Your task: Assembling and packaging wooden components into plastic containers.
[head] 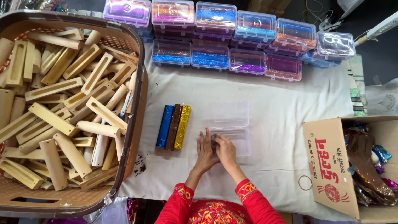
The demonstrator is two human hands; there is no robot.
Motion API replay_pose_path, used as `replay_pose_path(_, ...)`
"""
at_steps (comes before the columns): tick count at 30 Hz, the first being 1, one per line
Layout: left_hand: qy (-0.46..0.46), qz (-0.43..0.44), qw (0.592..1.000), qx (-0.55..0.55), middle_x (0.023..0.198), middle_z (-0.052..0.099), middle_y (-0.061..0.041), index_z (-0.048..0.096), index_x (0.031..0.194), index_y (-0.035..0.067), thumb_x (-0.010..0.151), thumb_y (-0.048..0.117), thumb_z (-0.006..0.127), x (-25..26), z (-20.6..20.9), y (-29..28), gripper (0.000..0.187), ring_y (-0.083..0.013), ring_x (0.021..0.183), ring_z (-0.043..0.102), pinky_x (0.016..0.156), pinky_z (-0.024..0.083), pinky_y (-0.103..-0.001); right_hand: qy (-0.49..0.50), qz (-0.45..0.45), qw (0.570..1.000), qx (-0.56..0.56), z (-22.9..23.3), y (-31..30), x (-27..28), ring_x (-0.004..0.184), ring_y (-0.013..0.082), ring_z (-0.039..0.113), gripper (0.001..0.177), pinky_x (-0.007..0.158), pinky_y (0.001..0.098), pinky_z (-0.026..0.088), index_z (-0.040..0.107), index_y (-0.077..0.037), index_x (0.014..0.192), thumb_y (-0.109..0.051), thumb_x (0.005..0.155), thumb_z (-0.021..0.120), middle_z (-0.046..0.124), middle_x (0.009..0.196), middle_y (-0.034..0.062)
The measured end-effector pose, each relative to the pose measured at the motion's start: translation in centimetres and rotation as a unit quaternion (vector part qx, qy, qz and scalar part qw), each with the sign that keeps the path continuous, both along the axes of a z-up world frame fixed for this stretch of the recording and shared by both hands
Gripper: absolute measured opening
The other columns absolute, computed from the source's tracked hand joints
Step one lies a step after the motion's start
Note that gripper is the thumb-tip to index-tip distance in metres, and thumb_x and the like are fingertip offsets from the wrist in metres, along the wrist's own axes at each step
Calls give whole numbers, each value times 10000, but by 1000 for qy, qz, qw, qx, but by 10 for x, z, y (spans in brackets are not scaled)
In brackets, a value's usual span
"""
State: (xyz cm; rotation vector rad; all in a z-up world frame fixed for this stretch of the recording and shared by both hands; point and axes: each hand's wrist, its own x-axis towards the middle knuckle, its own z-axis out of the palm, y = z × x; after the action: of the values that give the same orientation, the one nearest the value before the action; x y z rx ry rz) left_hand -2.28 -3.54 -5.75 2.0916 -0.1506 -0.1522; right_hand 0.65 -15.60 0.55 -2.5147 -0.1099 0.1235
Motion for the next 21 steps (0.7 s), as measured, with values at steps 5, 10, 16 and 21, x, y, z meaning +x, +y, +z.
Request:
replay_pose_path(5, 3, -5, 1000, 17, 1732, 8, -155, -64, 1620, 56, 605, 495, 953, 4, 1, 1, 1502, -385, 1586, -91, 1254, -32, -564, -124, -76, 981, -129, -12, -54, 7, 969, 310, 663, 362, 803, 440, 554, 774, -122, 1056, 58, 772, 640, 693, 1022, 53)
replay_pose_path(10, 42, -15, 999, 23, 1731, 64, -134, -27, 1640, 92, 587, 479, 969, 7, 15, 1, 1500, -372, 1591, -100, 1254, -52, -548, -148, -83, 977, -131, -15, -59, 5, 961, 304, 659, 324, 808, 436, 555, 759, -103, 1049, 8, 756, 676, 684, 1020, 50)
replay_pose_path(16, 43, -15, 999, 24, 1740, 86, -120, -14, 1645, 101, 599, 488, 951, 8, -1, 2, 1475, -377, 1592, -94, 1249, -61, -546, -136, -25, 990, -31, -9, 0, 9, 972, 286, 658, 290, 806, 424, 558, 752, -85, 1081, -19, 813, 664, 670, 1035, 52)
replay_pose_path(21, 44, -12, 999, 17, 1730, 149, -85, -4, 1657, 104, 624, 506, 942, 7, 0, -1, 1458, -377, 1606, -79, 1256, -54, -550, -86, 40, 995, -17, 4, -19, 7, 993, 285, 657, 320, 801, 429, 555, 774, -138, 1074, 10, 823, 641, 657, 1026, 61)
